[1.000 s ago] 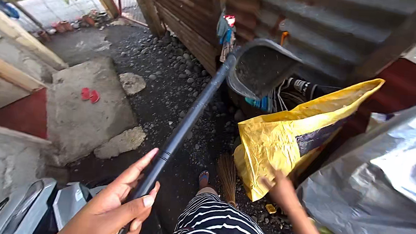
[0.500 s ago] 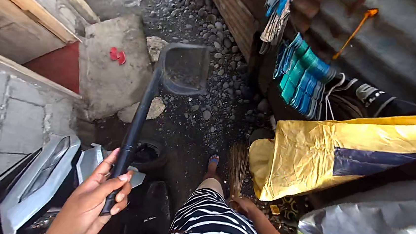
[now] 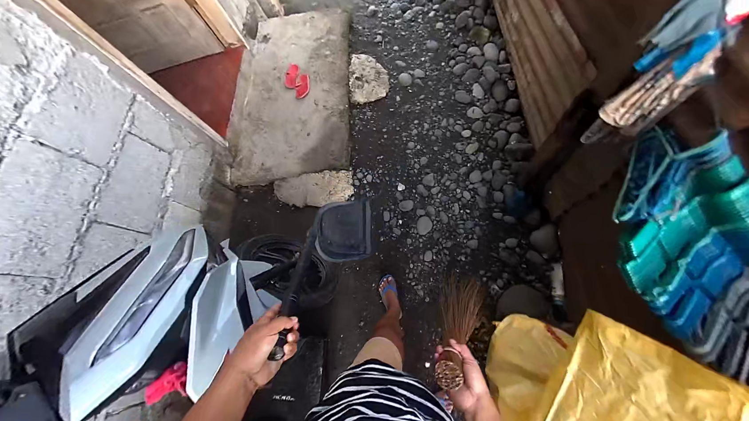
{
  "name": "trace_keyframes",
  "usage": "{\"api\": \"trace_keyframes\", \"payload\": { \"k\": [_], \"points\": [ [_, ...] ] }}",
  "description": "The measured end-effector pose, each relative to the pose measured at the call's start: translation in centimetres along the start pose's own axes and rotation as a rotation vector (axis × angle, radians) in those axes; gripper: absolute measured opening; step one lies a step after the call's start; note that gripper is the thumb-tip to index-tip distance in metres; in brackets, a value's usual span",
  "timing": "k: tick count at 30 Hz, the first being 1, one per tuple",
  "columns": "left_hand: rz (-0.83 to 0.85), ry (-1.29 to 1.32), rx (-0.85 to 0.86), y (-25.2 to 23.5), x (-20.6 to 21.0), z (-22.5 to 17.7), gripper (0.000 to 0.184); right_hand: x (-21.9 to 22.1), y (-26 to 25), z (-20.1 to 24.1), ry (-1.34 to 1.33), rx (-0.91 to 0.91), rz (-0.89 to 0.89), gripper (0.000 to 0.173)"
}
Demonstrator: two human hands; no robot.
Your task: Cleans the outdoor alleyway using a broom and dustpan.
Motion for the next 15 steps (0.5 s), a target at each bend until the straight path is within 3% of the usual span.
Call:
{"api": "trace_keyframes", "payload": {
  "k": [5, 8, 11, 15],
  "points": [
    [-0.056, 0.182, -0.126, -10.0, -0.3, -6.1, 0.02, 10.9, -1.3, 2.5, 0.37, 0.045, -0.101, 0.029],
    [-0.075, 0.323, -0.197, -12.5, -2.4, -9.5, 0.011, 15.2, -2.2, 1.9, 0.459, 0.145, -0.108, 0.02],
    [-0.044, 0.376, -0.206, -14.7, -4.6, -12.2, 0.013, 19.0, -3.2, 2.1, 0.5, 0.346, -0.03, 0.023],
    [-0.084, 0.427, -0.204, -16.5, -5.7, -15.0, 0.021, 25.5, -5.4, 3.4, 0.599, 0.445, -0.054, 0.029]
  ]
}}
Point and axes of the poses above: each hand's wrist, its own y-axis away from the middle knuckle, its own x-axis out of the palm, z = x × y, the point moved 1 cm from there along -y, towards the middle knuckle, and after that the axes turned 4 degrees about -y, right-handed, at the moved point
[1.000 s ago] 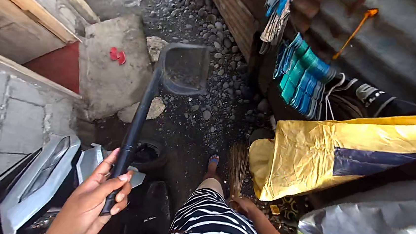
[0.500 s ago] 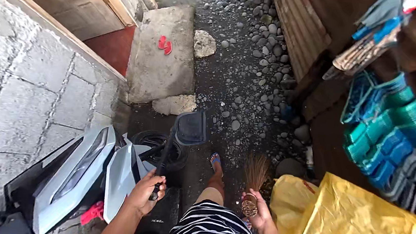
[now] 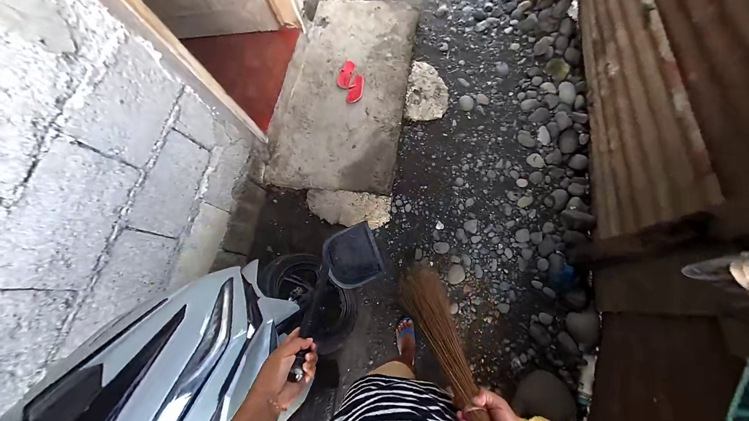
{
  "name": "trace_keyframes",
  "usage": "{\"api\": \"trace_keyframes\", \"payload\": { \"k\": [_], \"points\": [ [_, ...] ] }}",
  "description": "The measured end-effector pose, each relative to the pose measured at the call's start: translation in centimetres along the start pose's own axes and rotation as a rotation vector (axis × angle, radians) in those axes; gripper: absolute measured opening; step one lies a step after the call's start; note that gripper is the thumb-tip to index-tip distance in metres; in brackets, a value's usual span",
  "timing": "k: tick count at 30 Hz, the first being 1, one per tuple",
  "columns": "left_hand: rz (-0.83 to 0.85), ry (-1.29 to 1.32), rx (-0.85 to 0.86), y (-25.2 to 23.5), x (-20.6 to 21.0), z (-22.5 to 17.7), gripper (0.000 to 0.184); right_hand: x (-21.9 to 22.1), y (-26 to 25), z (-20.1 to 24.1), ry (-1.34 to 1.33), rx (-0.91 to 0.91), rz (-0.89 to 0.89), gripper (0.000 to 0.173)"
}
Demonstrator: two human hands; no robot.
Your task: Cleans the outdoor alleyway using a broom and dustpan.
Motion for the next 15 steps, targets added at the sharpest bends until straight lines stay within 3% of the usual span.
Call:
{"api": "trace_keyframes", "payload": {
  "k": [3, 7, 11, 15],
  "points": [
    [-0.021, 0.062, 0.014, -0.5, 0.5, -2.0, 0.023, 3.4, -1.0, 4.1, 0.151, 0.113, -0.024, 0.03],
    [-0.027, 0.192, 0.045, -0.6, 1.3, -4.3, 0.023, 3.9, -5.3, 12.3, 0.153, 0.206, 0.024, 0.032],
    [-0.12, 0.218, 0.078, -0.6, 4.2, -6.2, 0.027, 5.8, -8.4, 26.5, 0.273, 0.048, -0.038, 0.032],
    [-0.239, 0.325, 0.065, -0.1, 9.0, -7.0, 0.023, 9.9, -6.1, 38.3, 0.25, -0.071, 0.015, 0.04]
  ]
}}
Point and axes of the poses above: each hand's wrist, its own y-axis away from the middle knuckle, its own x-axis out of the palm, z = x × y, the point moved 1 cm from there along -y, towards the middle knuckle, and after that the axes turned 4 degrees about -y, right-handed, at the moved point
